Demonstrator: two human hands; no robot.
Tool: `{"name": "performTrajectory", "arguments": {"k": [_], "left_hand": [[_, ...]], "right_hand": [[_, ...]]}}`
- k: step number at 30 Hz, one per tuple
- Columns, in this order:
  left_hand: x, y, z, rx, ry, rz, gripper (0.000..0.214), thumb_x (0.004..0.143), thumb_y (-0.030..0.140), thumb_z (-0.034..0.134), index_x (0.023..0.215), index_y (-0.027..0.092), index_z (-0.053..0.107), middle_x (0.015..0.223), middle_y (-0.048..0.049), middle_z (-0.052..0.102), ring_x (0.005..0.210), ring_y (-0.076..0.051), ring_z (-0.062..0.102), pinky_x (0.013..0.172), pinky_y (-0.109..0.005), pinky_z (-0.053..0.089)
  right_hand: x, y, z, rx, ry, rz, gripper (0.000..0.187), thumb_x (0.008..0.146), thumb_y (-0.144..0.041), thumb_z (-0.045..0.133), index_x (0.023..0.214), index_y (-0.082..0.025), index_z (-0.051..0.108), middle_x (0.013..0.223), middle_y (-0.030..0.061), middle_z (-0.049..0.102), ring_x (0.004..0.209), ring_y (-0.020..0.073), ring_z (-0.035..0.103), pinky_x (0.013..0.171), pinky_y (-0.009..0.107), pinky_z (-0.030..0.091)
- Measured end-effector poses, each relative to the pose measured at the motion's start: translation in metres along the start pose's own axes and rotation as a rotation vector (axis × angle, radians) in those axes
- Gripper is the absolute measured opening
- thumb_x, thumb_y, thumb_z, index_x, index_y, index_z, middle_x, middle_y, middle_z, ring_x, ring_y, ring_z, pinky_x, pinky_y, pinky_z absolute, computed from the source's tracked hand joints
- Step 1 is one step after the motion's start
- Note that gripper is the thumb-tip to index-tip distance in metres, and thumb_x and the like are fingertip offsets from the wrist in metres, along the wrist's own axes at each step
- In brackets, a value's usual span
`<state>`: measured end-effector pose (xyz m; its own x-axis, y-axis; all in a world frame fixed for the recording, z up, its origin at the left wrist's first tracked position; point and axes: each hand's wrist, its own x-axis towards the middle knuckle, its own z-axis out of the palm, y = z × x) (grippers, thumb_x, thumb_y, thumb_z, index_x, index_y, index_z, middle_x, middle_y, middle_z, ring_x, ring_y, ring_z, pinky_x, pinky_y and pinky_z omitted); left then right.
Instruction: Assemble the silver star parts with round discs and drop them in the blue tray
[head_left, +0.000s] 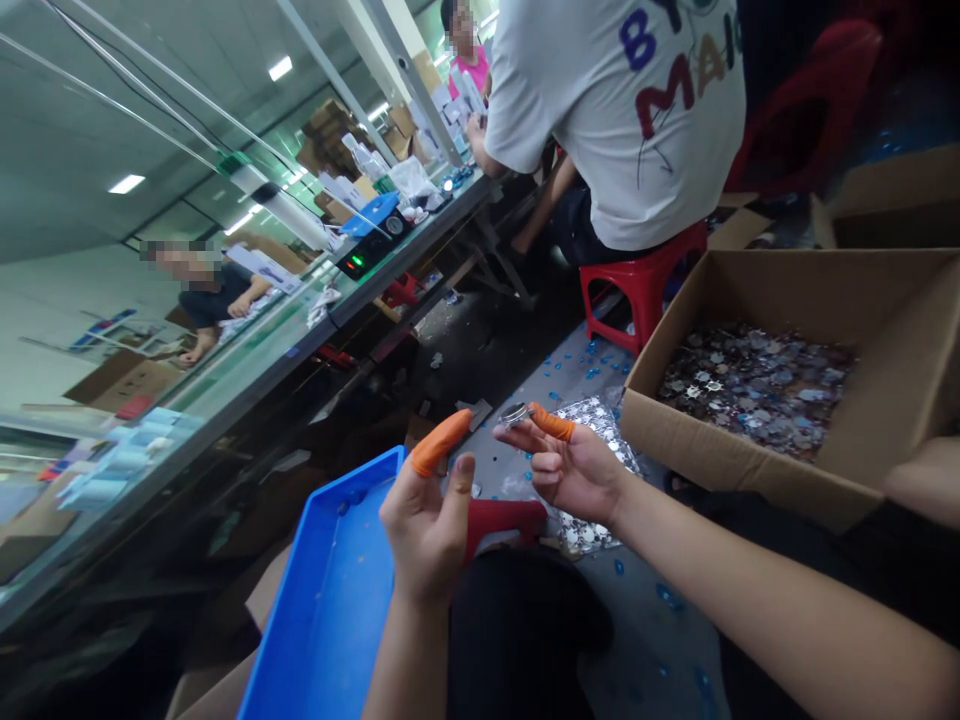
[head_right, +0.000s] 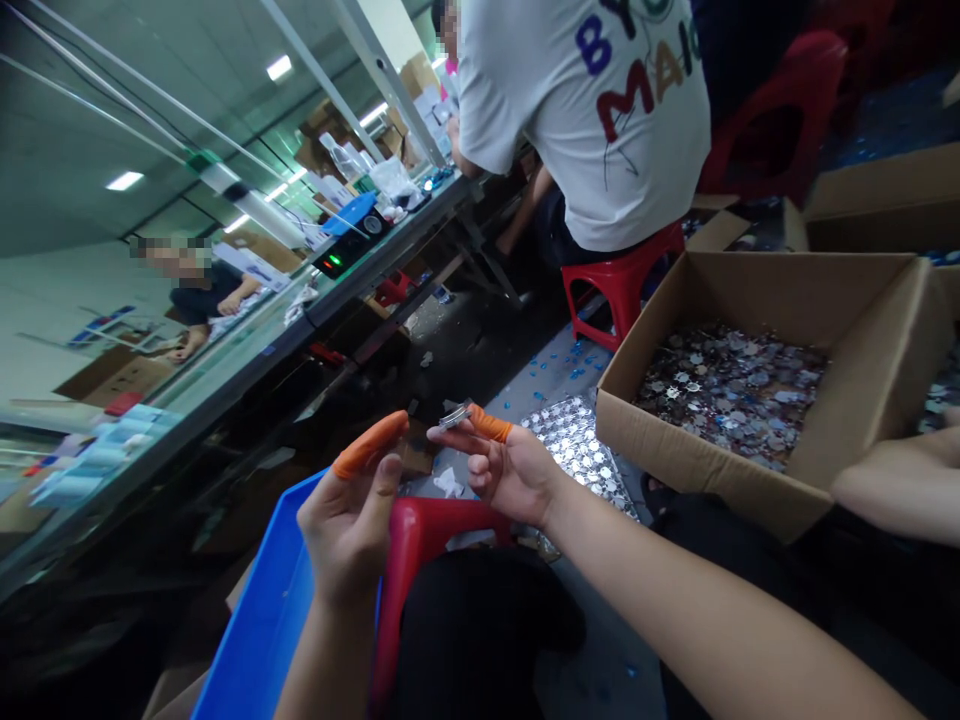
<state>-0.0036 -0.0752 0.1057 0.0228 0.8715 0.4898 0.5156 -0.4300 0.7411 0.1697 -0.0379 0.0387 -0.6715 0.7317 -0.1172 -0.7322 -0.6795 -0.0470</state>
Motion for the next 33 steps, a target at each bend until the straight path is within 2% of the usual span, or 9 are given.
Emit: {"name": "performTrajectory", "arguments": {"k": [4,8,10,13,18,24,29,33], "left_hand": [[0.019,0.003,-0.007,0.067,-0.173,0.037,0.037,0.091,0.030,0.070,0.127,0.022,0.068,0.125,-0.0109,0.068,0.116,-0.028,0.065,0.106,-0.043,0.052],[0.026,0.004,-0.012,0.139,-0.236,0.048,0.034,0.089,0.030,0.072,0.123,0.024,0.071,0.121,-0.0101,0.068,0.110,-0.026,0.066,0.096,-0.038,0.057],[0.023,0.003,-0.013,0.141,-0.213,0.038,0.029,0.088,0.030,0.073,0.116,0.024,0.074,0.117,-0.0085,0.069,0.106,-0.024,0.067,0.091,-0.033,0.058],[0.015,0.003,-0.010,0.105,-0.166,0.028,0.026,0.086,0.028,0.075,0.112,0.024,0.076,0.115,-0.0073,0.069,0.107,-0.023,0.066,0.092,-0.031,0.057],[-0.001,0.003,0.003,0.070,-0.033,-0.030,0.026,0.087,0.027,0.075,0.113,0.025,0.075,0.113,-0.0063,0.070,0.106,-0.022,0.067,0.093,-0.032,0.057],[-0.011,-0.002,0.023,0.066,0.153,-0.008,0.017,0.088,0.024,0.072,0.104,0.023,0.077,0.107,-0.0060,0.072,0.102,-0.021,0.068,0.090,-0.032,0.058],[-0.015,-0.009,0.029,0.016,0.160,-0.007,0.017,0.088,0.024,0.073,0.104,0.024,0.078,0.105,-0.0051,0.072,0.100,-0.019,0.068,0.086,-0.029,0.058],[-0.018,-0.017,0.028,-0.028,0.126,-0.023,0.016,0.086,0.024,0.076,0.101,0.025,0.078,0.103,-0.0046,0.071,0.098,-0.018,0.068,0.086,-0.029,0.057]], "right_hand": [[0.003,0.003,0.001,-0.269,-0.024,-0.103,0.028,0.090,-0.040,0.069,0.101,-0.015,0.069,0.101,0.0122,0.078,0.043,0.0046,0.055,0.041,0.016,0.042],[0.001,0.010,0.009,-0.657,-0.025,-0.259,0.058,0.070,-0.041,0.089,0.114,-0.014,0.065,0.085,0.0094,0.077,0.045,0.0136,0.065,0.041,0.021,0.048],[-0.002,0.014,0.012,-0.758,-0.006,-0.310,0.065,0.065,-0.042,0.092,0.117,-0.013,0.065,0.090,0.0109,0.077,0.048,0.0160,0.067,0.043,0.025,0.052],[-0.004,0.019,0.014,-0.809,0.013,-0.406,0.063,0.064,-0.041,0.091,0.117,-0.014,0.069,0.101,0.0121,0.076,0.053,0.0147,0.068,0.048,0.027,0.057],[-0.006,0.023,0.013,-0.899,0.031,-0.566,0.056,0.068,-0.040,0.088,0.117,-0.016,0.074,0.106,0.0121,0.076,0.056,0.0140,0.068,0.048,0.027,0.059],[-0.009,0.023,0.010,-0.991,0.044,-0.649,0.042,0.079,-0.039,0.080,0.115,-0.018,0.077,0.108,0.0109,0.076,0.053,0.0134,0.067,0.047,0.028,0.059],[-0.012,0.020,0.006,-0.995,0.030,-0.633,0.044,0.078,-0.038,0.081,0.117,-0.018,0.077,0.112,0.0118,0.075,0.062,0.0177,0.071,0.044,0.026,0.059],[-0.009,0.019,-0.002,-0.973,0.015,-0.640,0.039,0.078,-0.034,0.081,0.114,-0.018,0.078,0.109,0.0110,0.076,0.057,0.0153,0.069,0.044,0.026,0.059]]}}
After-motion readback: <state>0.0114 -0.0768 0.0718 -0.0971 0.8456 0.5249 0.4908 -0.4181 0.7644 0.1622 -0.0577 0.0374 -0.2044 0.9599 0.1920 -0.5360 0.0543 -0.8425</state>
